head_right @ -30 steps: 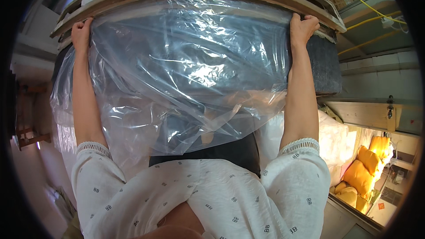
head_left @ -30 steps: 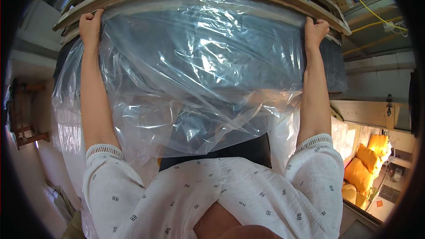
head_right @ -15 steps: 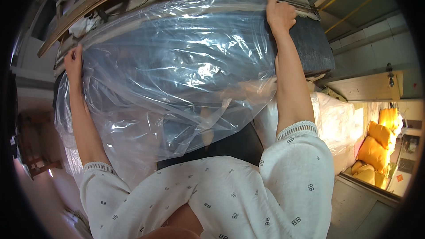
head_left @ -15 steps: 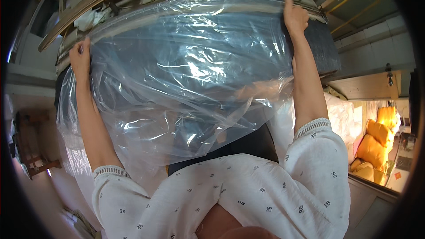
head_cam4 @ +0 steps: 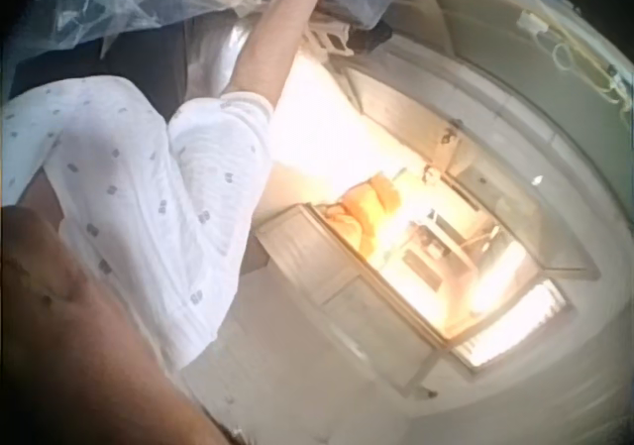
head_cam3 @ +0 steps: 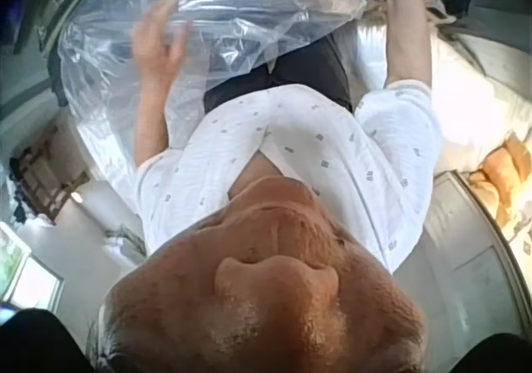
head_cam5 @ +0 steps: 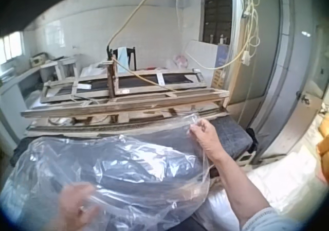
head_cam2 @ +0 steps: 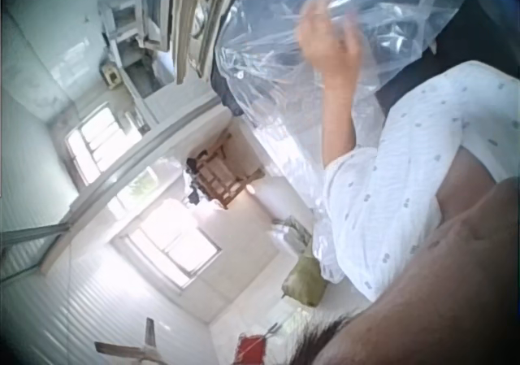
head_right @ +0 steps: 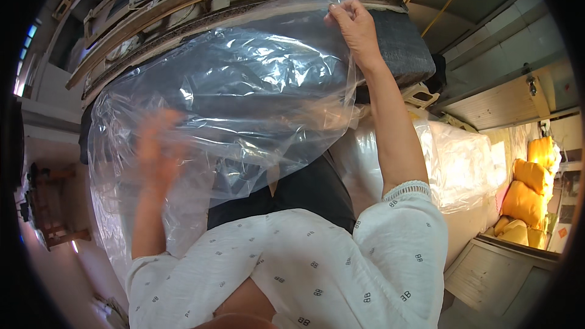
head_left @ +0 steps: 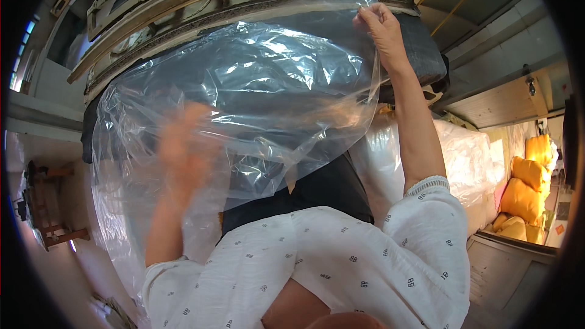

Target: Placing a large plastic sheet over a black foam product for packaging.

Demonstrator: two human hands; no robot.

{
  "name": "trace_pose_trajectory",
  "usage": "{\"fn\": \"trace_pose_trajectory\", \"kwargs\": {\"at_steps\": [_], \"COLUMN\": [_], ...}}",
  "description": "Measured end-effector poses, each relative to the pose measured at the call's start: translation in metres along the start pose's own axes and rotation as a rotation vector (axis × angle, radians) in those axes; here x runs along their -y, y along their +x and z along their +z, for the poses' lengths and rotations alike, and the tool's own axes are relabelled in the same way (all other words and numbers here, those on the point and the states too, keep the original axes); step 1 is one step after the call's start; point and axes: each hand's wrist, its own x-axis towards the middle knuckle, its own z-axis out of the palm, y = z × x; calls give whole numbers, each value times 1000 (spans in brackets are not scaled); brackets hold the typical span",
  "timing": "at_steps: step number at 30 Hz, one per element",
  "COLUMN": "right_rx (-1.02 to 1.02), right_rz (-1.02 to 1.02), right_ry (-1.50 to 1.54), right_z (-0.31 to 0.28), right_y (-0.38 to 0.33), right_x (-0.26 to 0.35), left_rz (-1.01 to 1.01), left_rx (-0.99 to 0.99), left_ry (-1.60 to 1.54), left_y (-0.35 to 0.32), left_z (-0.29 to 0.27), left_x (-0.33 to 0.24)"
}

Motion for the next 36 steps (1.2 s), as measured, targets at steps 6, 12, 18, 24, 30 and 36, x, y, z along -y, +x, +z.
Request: {"fn": "trace_pose_trajectory", "kwargs": {"at_steps": [6, 12, 18, 24, 30, 36], "right_rx": [-98, 138, 657, 532, 520, 523], "right_rz": [-105, -216, -342, -518, -518, -348], "right_ry": [-130, -146, -188, -292, -298, -402], "right_z": [18, 17, 64, 76, 76, 56], "right_y": [-9, -21, -94, -134, -149, -149], "right_x": [26, 66, 146, 184, 186, 183], "left_rz": [78, -464, -577, 412, 908, 421], "left_rx": [534, -401, -899, -585, -128, -11], "left_ry": [20, -874, -306, 163, -616, -916], "left_y": [-78, -88, -88, 45, 128, 117], "left_z": [100, -30, -201, -134, -81, -75], "left_x": [-61, 16, 77, -65, -100, -113]}}
